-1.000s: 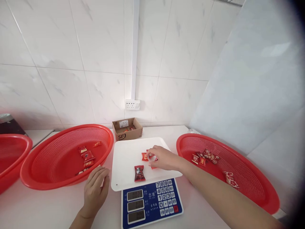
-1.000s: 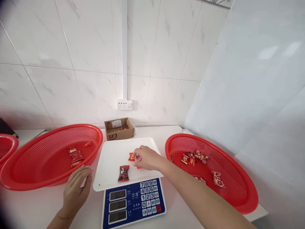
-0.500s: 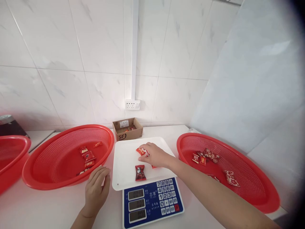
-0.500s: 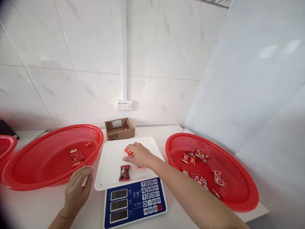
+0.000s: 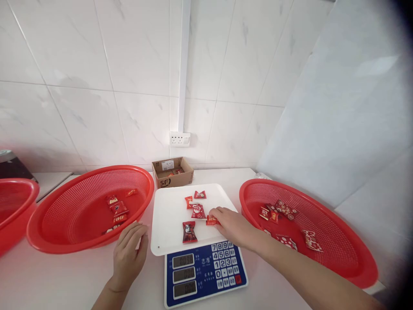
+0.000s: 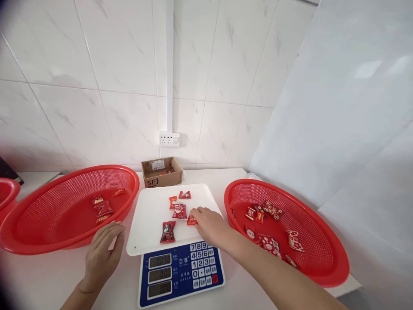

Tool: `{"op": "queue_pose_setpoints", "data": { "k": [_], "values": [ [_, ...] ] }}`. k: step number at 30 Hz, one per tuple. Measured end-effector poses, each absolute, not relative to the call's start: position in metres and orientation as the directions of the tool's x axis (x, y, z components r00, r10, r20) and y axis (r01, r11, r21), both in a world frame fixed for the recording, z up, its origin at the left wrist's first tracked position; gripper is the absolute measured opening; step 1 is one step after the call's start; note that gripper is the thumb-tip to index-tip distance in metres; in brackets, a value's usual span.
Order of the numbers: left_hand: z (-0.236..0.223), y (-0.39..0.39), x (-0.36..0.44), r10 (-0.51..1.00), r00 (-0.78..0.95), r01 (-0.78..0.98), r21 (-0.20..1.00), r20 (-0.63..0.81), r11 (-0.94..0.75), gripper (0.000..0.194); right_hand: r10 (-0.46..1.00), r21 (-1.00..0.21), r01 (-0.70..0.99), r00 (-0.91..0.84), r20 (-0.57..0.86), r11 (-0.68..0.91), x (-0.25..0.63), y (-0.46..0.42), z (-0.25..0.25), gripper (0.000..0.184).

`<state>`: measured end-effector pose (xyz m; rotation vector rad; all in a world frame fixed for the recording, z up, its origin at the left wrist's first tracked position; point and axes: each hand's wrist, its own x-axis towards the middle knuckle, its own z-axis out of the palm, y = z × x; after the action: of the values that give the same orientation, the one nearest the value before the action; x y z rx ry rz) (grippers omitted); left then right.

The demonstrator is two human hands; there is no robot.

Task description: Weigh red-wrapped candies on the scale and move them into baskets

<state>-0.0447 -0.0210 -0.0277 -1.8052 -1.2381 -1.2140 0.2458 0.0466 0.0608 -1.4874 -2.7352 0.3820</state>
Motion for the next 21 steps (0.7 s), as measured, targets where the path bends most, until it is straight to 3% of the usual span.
{"op": "queue_pose_setpoints", "data": {
  "k": [3, 8, 11, 15, 18, 21],
  "values": [
    [-0.028, -0.021, -0.045, 0.357, 0.135, 0.931, 0.005, 0.924, -0.365, 0.010, 0.842, -0.151, 0.846, -0.528, -0.114, 0.511, 0.247, 0.044, 0.063, 0.032],
    [-0.030, -0.020, -0.045, 0.356, 0.155, 0.932, -0.017, 0.921, -0.362, 0.009, 0.725, -0.242, 0.691, -0.682, 0.092, 0.681, 0.230, 0.039, 0.058, 0.036],
    [-0.031, -0.020, -0.045, 0.359, 0.164, 0.936, -0.030, 0.919, -0.352, 0.008, 0.669, -0.264, 0.639, -0.743, 0.035, 0.723, 0.220, 0.041, 0.054, 0.045],
    [-0.031, -0.019, -0.045, 0.350, 0.160, 0.933, -0.025, 0.923, -0.359, 0.009, 0.720, -0.242, 0.710, -0.691, -0.057, 0.662, 0.221, 0.046, 0.054, 0.044],
    [-0.031, -0.019, -0.045, 0.350, 0.157, 0.931, -0.019, 0.923, -0.365, 0.010, 0.747, -0.235, 0.736, -0.662, -0.055, 0.635, 0.224, 0.042, 0.058, 0.046],
    [-0.029, -0.019, -0.044, 0.346, 0.155, 0.927, -0.015, 0.925, -0.376, 0.010, 0.652, -0.275, 0.633, -0.758, -0.031, 0.723, 0.222, 0.031, 0.060, 0.049]
  ]
}}
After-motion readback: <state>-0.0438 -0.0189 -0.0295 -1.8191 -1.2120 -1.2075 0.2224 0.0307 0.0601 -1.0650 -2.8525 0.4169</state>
